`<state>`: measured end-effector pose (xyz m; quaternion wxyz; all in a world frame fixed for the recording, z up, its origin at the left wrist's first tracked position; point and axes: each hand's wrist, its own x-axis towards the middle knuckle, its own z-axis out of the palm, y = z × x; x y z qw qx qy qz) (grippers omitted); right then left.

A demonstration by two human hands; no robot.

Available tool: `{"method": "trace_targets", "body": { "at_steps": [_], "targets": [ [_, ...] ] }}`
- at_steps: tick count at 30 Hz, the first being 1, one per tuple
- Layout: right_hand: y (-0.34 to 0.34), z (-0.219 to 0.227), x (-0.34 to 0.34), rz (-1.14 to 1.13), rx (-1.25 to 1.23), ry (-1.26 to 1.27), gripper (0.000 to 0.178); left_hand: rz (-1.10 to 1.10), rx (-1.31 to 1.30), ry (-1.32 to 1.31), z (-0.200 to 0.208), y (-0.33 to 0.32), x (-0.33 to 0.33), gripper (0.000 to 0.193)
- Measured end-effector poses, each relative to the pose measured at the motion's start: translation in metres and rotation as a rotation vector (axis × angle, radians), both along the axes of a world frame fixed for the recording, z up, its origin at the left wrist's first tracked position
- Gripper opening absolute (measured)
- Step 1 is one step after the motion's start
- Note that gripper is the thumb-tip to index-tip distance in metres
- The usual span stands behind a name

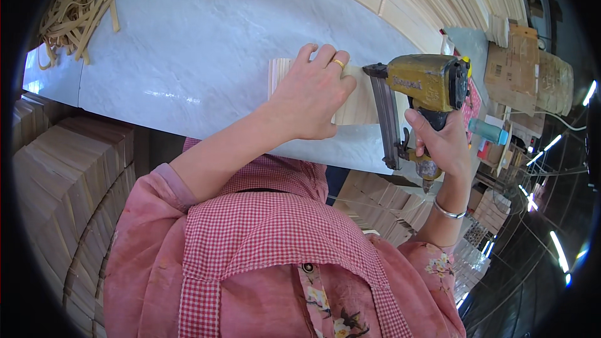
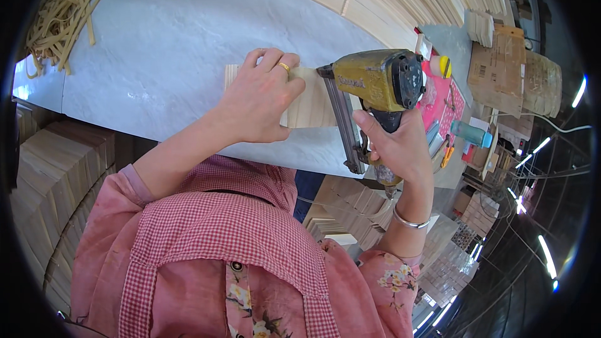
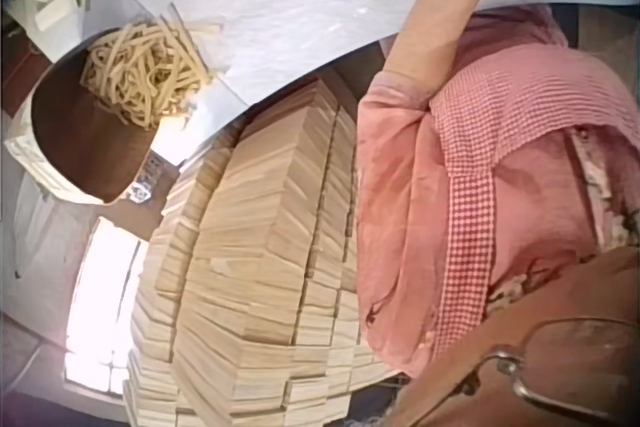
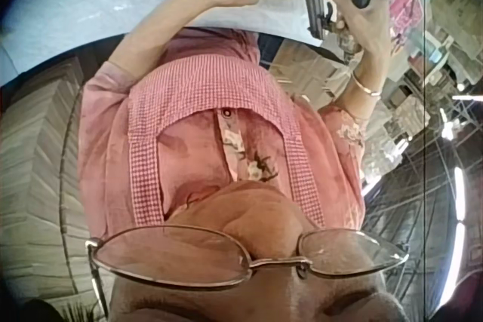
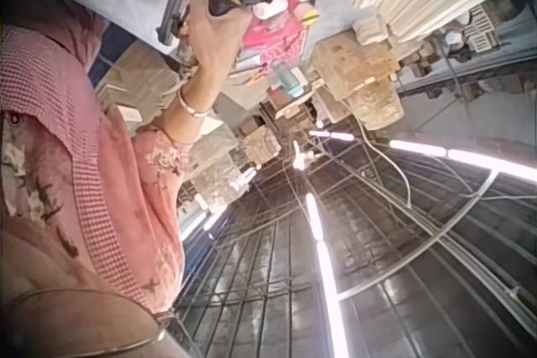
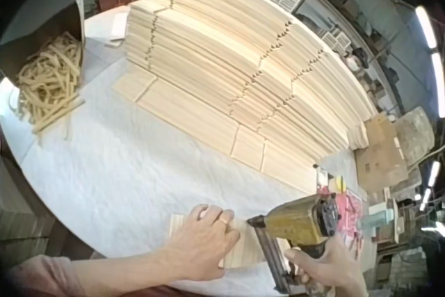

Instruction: Assemble wooden boxes by applying glue to the edges and using a pneumatic nail gun to secure the thin wood panels.

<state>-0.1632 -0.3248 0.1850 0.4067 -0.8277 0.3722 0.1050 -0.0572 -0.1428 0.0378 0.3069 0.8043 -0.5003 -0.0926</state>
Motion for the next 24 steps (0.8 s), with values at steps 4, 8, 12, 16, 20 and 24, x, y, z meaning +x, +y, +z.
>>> {"method": "trace_targets", "body": {
  "at_steps": [4,8,12,16,20,24],
  "targets": [
    [0.001,-0.001,-0.001,-0.006,0.023,-0.015,0.029,0.005,-0.011,-0.008,-0.002,0.0,0.0,0.042],
    [0.0,-0.002,-0.003,-0.01,0.032,-0.013,0.029,0.009,-0.021,-0.015,-0.003,0.0,0.0,0.042],
    [0.0,-0.002,-0.004,-0.014,0.032,-0.008,0.03,0.012,-0.038,-0.028,-0.004,0.0,0.0,0.041],
    [0.0,0.001,-0.004,-0.029,0.032,-0.011,0.03,0.009,-0.07,-0.055,-0.004,0.0,-0.001,0.039],
    [0.001,0.005,0.0,-0.018,0.021,0.051,0.029,-0.002,-0.032,-0.012,-0.004,0.0,-0.001,0.042],
    [-0.008,0.006,0.011,0.021,-0.043,0.136,0.03,0.009,-0.01,-0.025,-0.004,0.002,-0.001,0.041]
  ]
}}
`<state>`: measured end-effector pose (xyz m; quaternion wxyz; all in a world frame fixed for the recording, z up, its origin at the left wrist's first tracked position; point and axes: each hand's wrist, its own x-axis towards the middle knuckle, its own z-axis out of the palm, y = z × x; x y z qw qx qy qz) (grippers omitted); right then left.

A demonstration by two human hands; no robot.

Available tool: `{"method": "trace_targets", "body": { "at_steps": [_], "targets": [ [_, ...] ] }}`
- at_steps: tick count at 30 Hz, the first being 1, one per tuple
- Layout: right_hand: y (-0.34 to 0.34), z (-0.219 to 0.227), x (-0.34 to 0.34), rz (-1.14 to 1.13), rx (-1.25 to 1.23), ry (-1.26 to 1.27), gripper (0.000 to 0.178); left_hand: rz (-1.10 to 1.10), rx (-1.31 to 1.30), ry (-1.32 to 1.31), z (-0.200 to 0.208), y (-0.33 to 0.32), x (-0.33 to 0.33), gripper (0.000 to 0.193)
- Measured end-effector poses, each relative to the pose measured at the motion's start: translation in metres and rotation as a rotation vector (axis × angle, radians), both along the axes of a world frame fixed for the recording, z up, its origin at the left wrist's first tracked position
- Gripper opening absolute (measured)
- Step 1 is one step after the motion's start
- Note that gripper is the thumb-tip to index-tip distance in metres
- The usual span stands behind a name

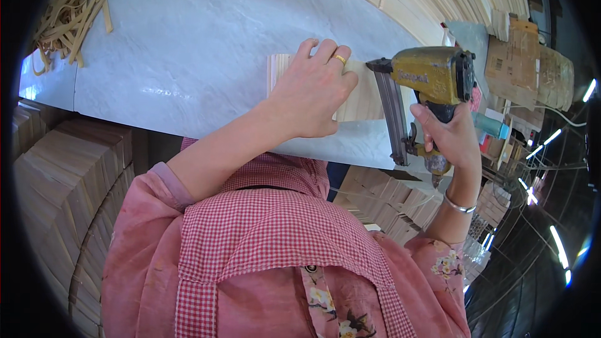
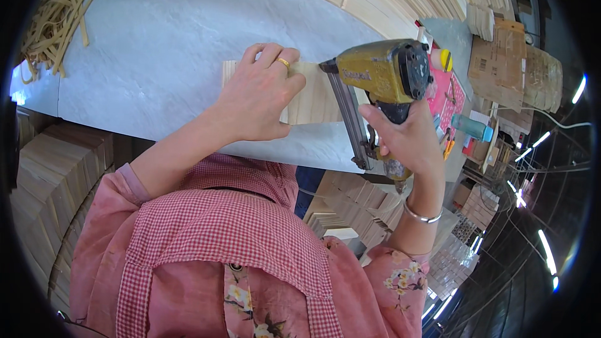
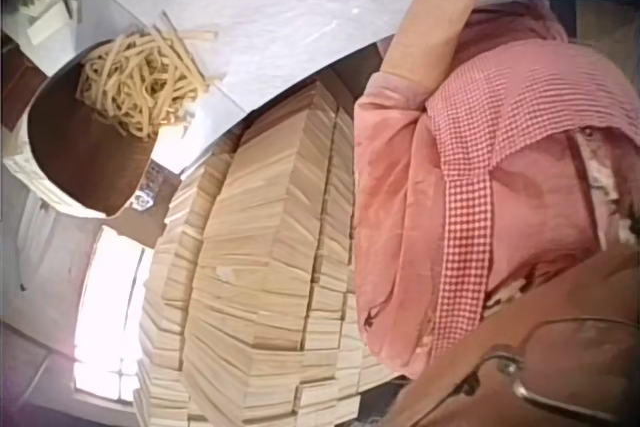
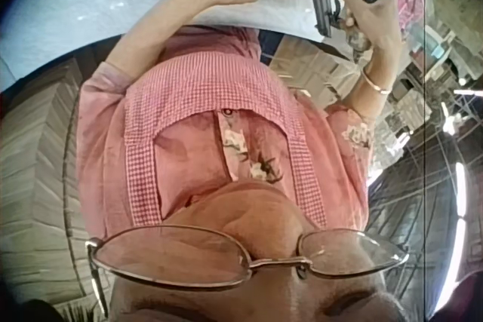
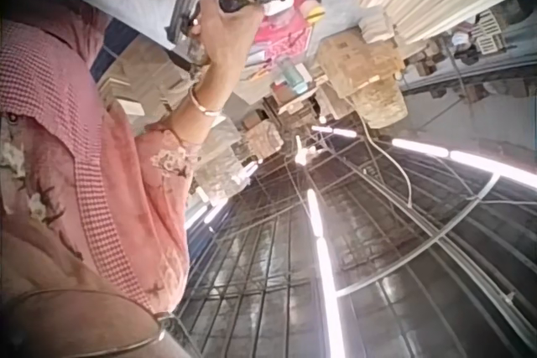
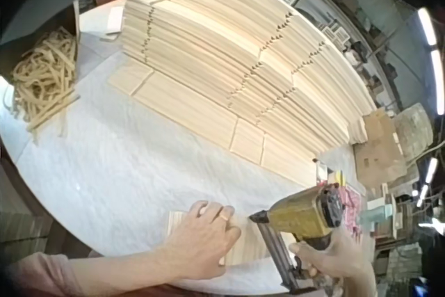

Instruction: Assemble wooden boxes by applying glue to the edges and using a pneumatic nail gun to secure the thin wood panels.

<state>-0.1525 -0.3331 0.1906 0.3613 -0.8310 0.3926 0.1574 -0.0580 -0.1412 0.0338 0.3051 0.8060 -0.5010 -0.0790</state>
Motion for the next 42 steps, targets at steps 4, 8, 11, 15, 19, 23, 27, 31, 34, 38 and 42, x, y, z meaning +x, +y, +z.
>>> {"method": "trace_targets", "body": {
  "at_steps": [4,8,11,15,19,23,27,31,34,38,42],
  "targets": [
    [0.003,0.0,-0.012,-0.025,-0.046,-0.06,0.033,-0.013,0.0,-0.002,0.003,-0.001,0.0,0.042],
    [-0.001,-0.014,-0.036,-0.152,-0.116,-0.165,0.037,-0.028,-0.014,-0.037,0.0,-0.001,-0.001,0.044],
    [-0.017,-0.023,-0.066,-0.419,-0.322,-0.168,0.041,-0.029,-0.118,-0.107,-0.006,-0.001,0.001,0.048],
    [-0.083,-0.092,-0.155,-0.273,-0.581,-0.291,0.046,-0.079,-0.098,-0.18,-0.007,0.003,0.003,0.055],
    [-0.119,-0.142,-0.206,-0.26,-0.764,-0.149,0.051,-0.092,0.036,-0.124,0.001,0.001,0.0,0.061],
    [-0.148,-0.169,-0.225,-0.304,-0.836,0.034,0.055,0.014,-0.094,0.265,0.024,0.01,0.005,0.06],
    [-0.142,-0.194,-0.234,-0.302,-0.836,-0.003,0.054,0.179,-0.587,1.689,0.048,0.019,0.015,0.052],
    [-0.125,-0.171,-0.216,-0.075,-1.111,-0.408,0.043,-0.052,-1.214,2.111,0.038,0.016,0.024,0.052],
    [-0.016,-0.117,-0.14,-0.15,-0.303,-0.897,0.034,0.016,-1.216,2.127,0.037,0.008,0.014,0.055],
    [0.078,-0.077,-0.082,0.134,-0.035,-1.248,0.032,0.091,-1.198,2.103,0.041,0.008,-0.006,0.057],
    [0.106,-0.056,-0.06,0.18,-0.319,-1.457,0.031,0.11,-1.175,1.911,0.048,0.017,-0.014,0.055]
  ]
}}
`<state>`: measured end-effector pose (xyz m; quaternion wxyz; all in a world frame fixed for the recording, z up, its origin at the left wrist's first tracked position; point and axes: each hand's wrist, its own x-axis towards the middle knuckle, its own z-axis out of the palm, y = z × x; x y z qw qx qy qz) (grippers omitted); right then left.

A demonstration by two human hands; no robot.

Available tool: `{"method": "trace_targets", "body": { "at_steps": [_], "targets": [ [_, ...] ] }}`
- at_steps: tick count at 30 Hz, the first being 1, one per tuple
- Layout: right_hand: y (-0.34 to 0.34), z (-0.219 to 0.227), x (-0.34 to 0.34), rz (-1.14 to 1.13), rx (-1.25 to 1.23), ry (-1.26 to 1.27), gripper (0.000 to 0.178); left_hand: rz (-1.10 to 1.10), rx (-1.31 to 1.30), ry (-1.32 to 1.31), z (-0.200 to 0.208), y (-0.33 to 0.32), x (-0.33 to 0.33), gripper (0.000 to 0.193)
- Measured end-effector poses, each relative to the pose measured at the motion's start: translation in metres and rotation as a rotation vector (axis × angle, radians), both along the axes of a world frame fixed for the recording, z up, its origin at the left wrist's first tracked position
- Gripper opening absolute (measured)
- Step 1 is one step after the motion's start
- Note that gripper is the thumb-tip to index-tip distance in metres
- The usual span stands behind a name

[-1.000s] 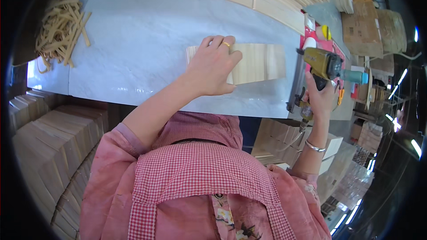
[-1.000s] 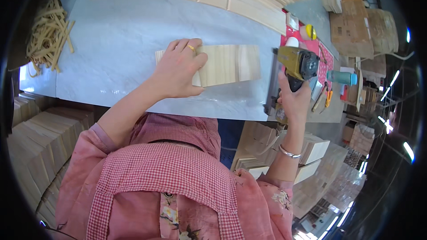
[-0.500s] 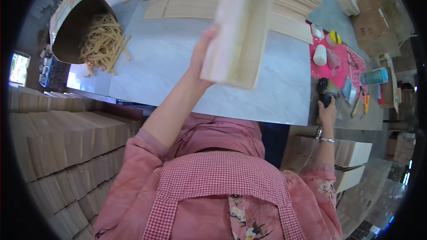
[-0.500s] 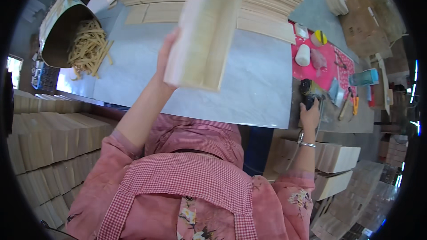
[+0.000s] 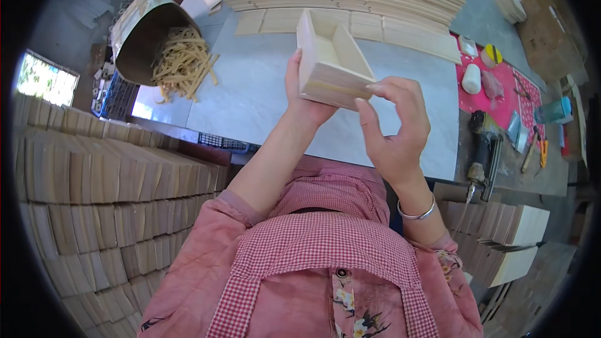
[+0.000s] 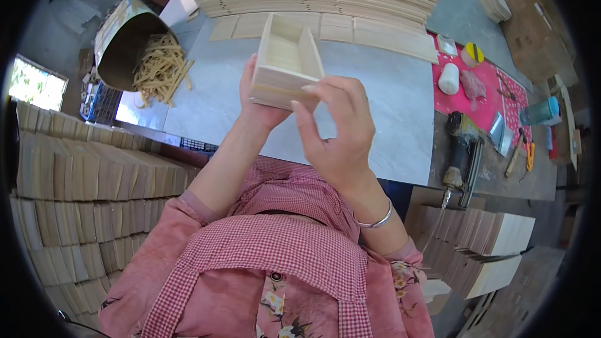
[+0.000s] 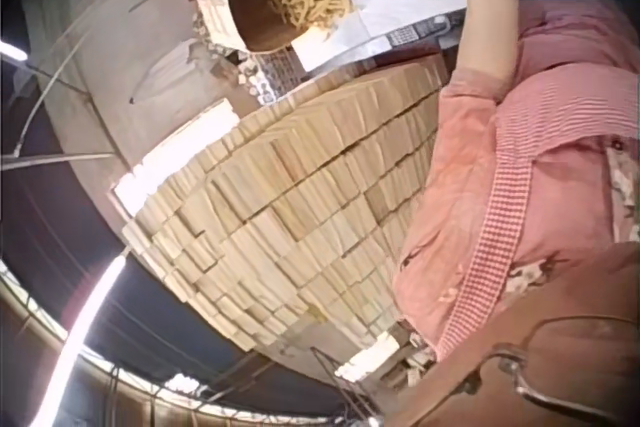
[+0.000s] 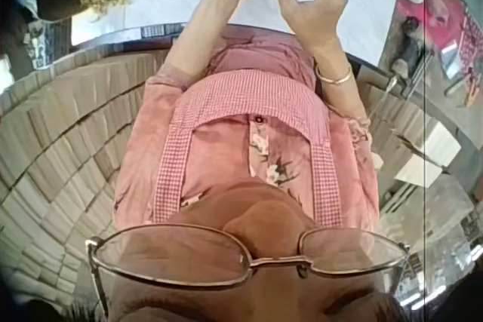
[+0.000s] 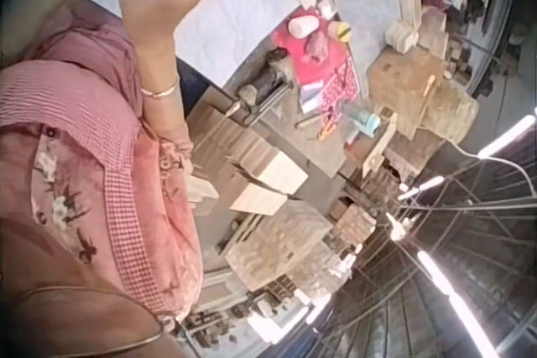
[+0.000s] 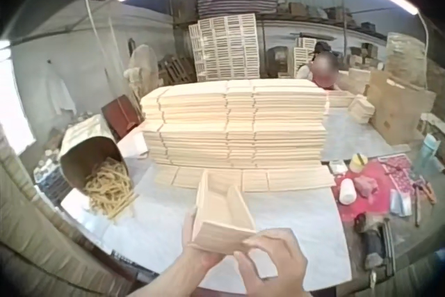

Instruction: Assemble wooden boxes by applying glue to the edges and using a pneumatic nail gun to secure the thin wood panels.

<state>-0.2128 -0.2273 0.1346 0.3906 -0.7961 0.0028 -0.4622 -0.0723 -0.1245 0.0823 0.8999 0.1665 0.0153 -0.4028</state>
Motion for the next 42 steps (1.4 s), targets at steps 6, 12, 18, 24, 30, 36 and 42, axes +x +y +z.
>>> {"method": "trace_targets", "body": {
  "at_steps": [6,12,18,24,30,36,42],
  "targets": [
    [0.024,-0.013,0.022,0.085,-0.135,0.065,0.025,0.249,0.197,0.057,0.001,-0.002,-0.016,0.064],
    [0.04,-0.028,-0.002,0.133,0.057,0.263,0.018,0.32,0.269,-0.062,-0.004,0.004,-0.024,0.067],
    [0.031,-0.028,-0.003,0.251,0.249,0.337,0.016,0.317,0.296,-0.117,0.011,-0.001,-0.036,0.068],
    [0.025,-0.026,-0.015,0.332,0.489,0.267,0.014,0.256,0.257,-0.042,-0.01,-0.007,-0.036,0.068],
    [0.021,-0.027,-0.026,0.289,0.46,0.329,0.01,0.187,0.147,-0.055,-0.015,-0.006,-0.036,0.064],
    [0.016,-0.028,-0.026,0.214,0.39,0.193,0.017,0.086,-0.032,-0.022,-0.046,0.045,-0.01,0.07],
    [0.024,-0.067,-0.022,0.594,0.632,0.715,0.045,0.054,-0.061,-0.171,-0.032,0.066,-0.025,0.077]
  ]
}}
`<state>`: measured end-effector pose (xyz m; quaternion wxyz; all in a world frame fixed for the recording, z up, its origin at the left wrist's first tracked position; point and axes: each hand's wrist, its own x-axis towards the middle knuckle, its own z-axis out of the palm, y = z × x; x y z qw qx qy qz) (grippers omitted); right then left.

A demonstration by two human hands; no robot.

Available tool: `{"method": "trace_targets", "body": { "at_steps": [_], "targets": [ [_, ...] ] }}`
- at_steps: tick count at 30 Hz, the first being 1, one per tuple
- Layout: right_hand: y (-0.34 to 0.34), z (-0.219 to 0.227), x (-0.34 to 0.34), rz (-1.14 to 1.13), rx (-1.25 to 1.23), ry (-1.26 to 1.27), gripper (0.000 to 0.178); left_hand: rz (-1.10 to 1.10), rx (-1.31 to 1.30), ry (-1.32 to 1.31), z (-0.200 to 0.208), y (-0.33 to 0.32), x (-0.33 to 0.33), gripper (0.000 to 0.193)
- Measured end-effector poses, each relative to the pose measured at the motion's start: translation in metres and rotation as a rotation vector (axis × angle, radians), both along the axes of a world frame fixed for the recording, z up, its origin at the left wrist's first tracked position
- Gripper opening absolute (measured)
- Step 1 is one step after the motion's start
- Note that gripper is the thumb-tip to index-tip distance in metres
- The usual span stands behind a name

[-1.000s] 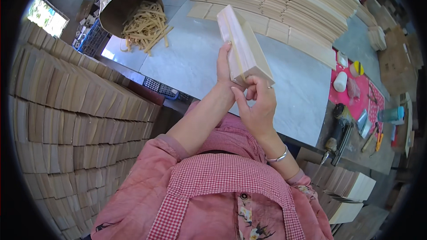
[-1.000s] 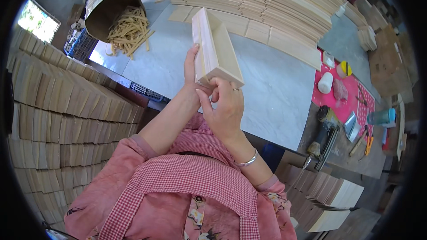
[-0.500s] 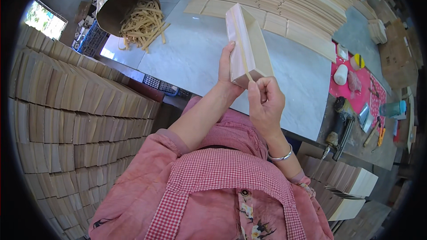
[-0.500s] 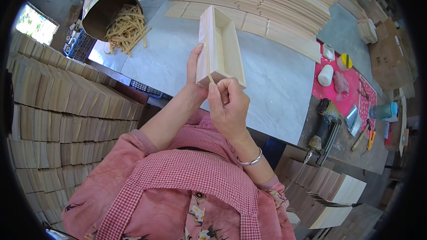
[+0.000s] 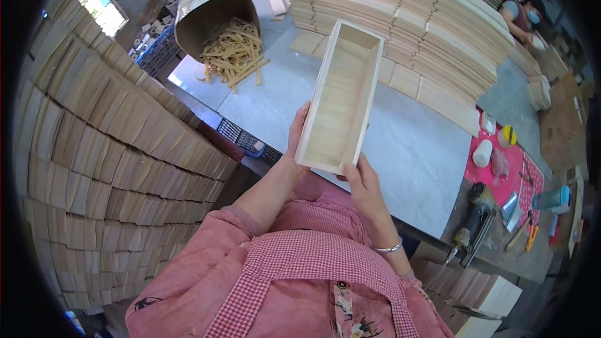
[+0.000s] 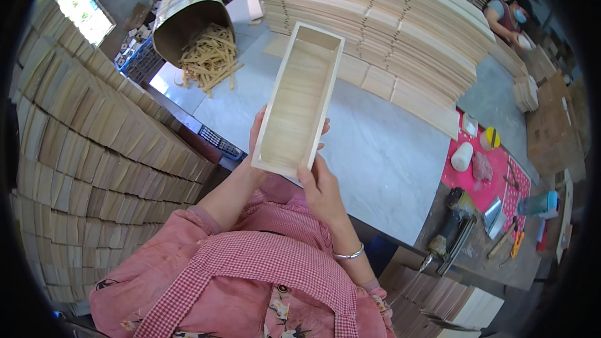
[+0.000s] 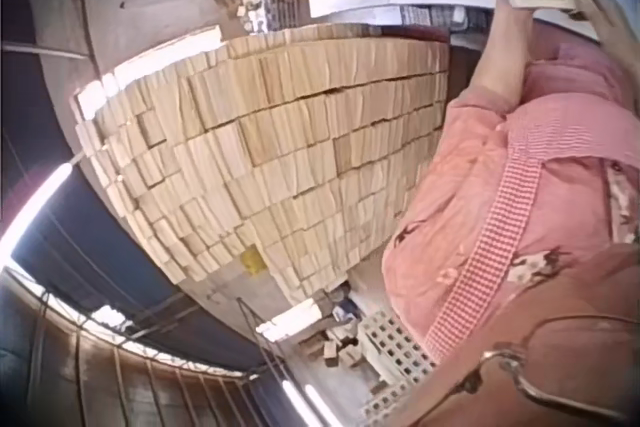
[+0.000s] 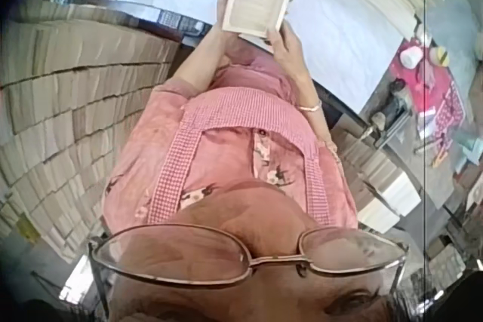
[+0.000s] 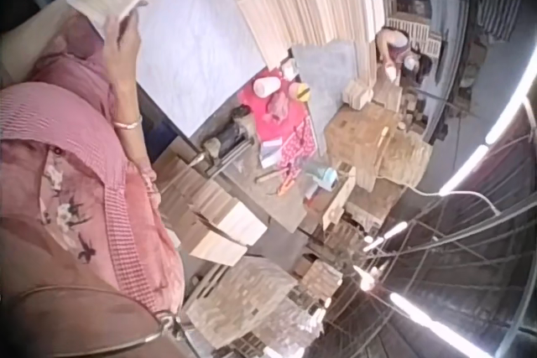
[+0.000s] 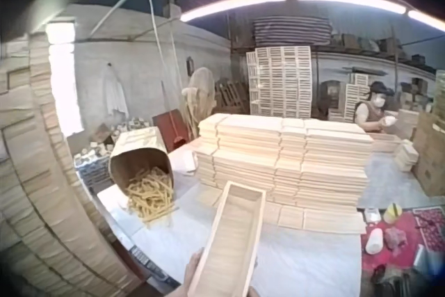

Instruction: Assemble wooden boxes by applying glue to the edges and using a pneumatic nail gun to secure the thin wood panels.

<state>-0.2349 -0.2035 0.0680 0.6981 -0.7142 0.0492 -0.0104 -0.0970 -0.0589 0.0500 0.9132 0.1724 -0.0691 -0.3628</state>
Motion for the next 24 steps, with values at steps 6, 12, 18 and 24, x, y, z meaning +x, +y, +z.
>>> {"method": "trace_targets", "body": {
  "at_steps": [6,12,18,24],
  "targets": [
    [0.017,-0.003,0.001,0.165,0.295,-0.096,0.053,0.012,0.079,-0.114,0.003,0.034,-0.001,0.078],
    [0.012,0.004,0.0,0.021,0.081,-0.285,0.065,0.239,0.55,-0.376,0.013,0.07,-0.024,0.073],
    [0.03,0.044,0.002,0.195,-0.025,-0.54,0.073,0.741,0.866,-0.823,0.109,0.087,-0.101,0.082],
    [0.067,0.054,0.009,0.343,0.034,-0.6,0.073,1.263,0.444,-0.996,0.202,0.22,-0.164,0.062]
  ]
}}
